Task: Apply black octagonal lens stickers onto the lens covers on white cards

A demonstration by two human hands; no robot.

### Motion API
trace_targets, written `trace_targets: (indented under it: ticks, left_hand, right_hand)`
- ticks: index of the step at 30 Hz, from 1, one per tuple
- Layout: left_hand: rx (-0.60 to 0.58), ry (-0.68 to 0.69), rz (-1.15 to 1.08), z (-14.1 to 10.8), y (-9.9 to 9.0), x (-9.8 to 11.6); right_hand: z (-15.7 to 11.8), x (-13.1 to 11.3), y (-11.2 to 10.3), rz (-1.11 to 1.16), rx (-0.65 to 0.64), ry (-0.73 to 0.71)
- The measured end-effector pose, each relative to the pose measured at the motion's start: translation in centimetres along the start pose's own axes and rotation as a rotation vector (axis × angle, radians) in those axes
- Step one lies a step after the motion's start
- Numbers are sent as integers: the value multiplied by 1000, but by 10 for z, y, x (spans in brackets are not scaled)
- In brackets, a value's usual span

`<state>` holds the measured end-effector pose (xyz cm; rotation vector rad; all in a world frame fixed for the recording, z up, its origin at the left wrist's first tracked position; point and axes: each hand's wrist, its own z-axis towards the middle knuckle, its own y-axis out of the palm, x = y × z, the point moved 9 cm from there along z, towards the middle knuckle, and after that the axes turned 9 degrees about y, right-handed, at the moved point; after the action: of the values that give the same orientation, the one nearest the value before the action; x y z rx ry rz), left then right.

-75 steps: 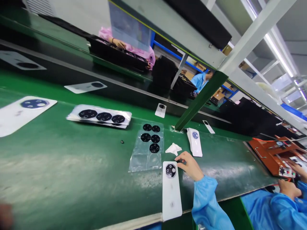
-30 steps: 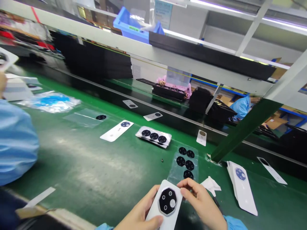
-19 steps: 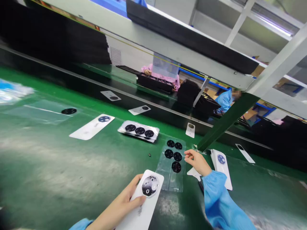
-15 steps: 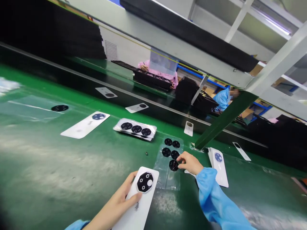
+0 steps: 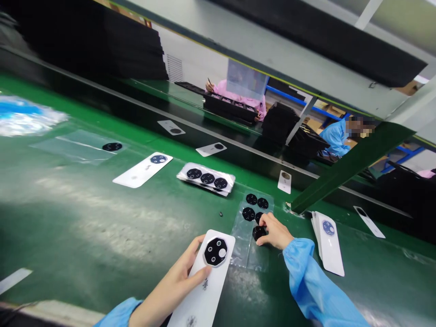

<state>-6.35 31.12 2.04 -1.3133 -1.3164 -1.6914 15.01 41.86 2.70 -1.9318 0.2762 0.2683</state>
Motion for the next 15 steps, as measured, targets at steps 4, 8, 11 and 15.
trace_targets:
  ticks: [4,8,11,15]
  left_hand:
    - [-6,-5,-48,1,-4,-3]
    - [55,-36,-99,3,-15,2]
    - [88,-61,-144,5,-21,9]
    - [108,-84,-181,7,-26,16]
  right_hand:
    - [-4,0,0,10,20,-1]
    - [-15,0,1,21,65,18]
    - [-23,3,2,29,123,22]
    - [-30,6,4,32,189,-71]
